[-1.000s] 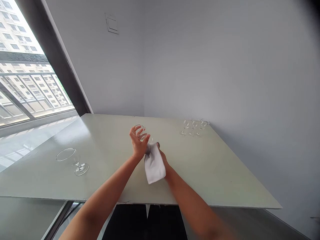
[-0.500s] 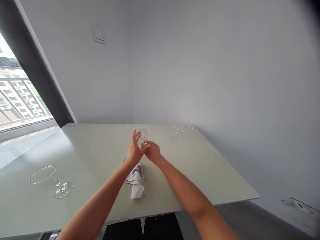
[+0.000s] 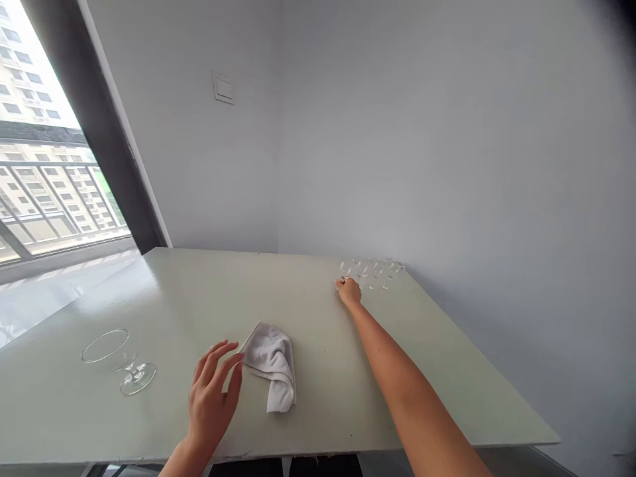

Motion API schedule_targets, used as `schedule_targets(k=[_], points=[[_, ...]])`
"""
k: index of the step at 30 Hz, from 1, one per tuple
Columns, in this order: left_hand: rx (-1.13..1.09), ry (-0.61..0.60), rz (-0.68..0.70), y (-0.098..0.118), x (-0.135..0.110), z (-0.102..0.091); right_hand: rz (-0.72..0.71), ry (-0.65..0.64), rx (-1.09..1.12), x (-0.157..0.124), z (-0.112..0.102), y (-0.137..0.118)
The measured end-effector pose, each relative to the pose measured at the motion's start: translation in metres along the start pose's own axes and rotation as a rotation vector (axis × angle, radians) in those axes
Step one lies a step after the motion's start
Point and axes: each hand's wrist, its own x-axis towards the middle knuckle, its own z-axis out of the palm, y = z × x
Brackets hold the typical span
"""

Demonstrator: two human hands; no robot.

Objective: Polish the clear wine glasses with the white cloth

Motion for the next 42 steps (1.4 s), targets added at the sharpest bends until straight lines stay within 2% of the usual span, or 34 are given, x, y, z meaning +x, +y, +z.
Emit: schedule_targets(k=[5, 9, 12, 14, 17, 19, 21, 22, 24, 27, 29, 31, 33, 35, 37, 40, 42], points=[[0.074, 0.151, -0.160, -0.013, -0.017, -0.024, 0.038, 0.001, 0.004, 0.007, 0.001, 0.005], [0.163, 0.387, -0.365, -0.021, -0.021, -0.039, 0.025, 0.008, 0.019, 0.000, -0.005, 0.006], [0.196, 0.581, -0.520, -0.034, -0.022, -0.051, -0.002, 0.049, 0.042, -0.022, -0.009, 0.001], [0.184, 0.635, -0.654, -0.048, -0.021, -0.058, -0.061, 0.053, 0.070, -0.049, -0.009, -0.009], [0.134, 0.559, -0.857, -0.072, -0.016, -0.065, -0.316, -0.078, 0.144, -0.108, -0.003, -0.034], [0.066, 0.484, -0.955, -0.083, -0.009, -0.066, -0.756, -0.272, 0.210, -0.151, 0.002, -0.053], [0.003, 0.444, -1.009, -0.090, -0.003, -0.064, -1.034, -0.330, 0.146, -0.189, 0.008, -0.069], [-0.019, 0.445, -1.019, -0.091, 0.000, -0.063, -1.107, -0.328, 0.071, -0.204, 0.010, -0.074], [-0.068, 0.454, -1.009, -0.093, 0.005, -0.061, -1.145, -0.298, -0.093, -0.222, 0.018, -0.079], [-0.185, 0.437, -0.998, -0.094, 0.013, -0.057, -1.093, -0.318, -0.153, -0.223, 0.031, -0.077], [-0.254, 0.391, -0.999, -0.093, 0.019, -0.051, -0.985, -0.400, 0.014, -0.211, 0.037, -0.074], [-0.306, 0.332, -0.964, -0.088, 0.028, -0.040, -0.736, -0.486, 0.310, -0.194, 0.038, -0.072], [-0.353, 0.275, -0.879, -0.079, 0.039, -0.024, -0.417, -0.514, 0.663, -0.176, 0.033, -0.070], [-0.377, 0.225, -0.773, -0.068, 0.052, -0.003, -0.161, -0.479, 0.985, -0.160, 0.025, -0.067], [-0.382, 0.148, -0.663, -0.054, 0.064, 0.020, -0.015, -0.405, 1.207, -0.148, 0.016, -0.064], [-0.354, -0.022, -0.470, -0.037, 0.077, 0.051, 0.071, -0.238, 1.376, -0.143, 0.004, -0.059], [-0.305, -0.123, -0.330, -0.028, 0.081, 0.069, 0.045, -0.175, 1.415, -0.148, 0.001, -0.057]])
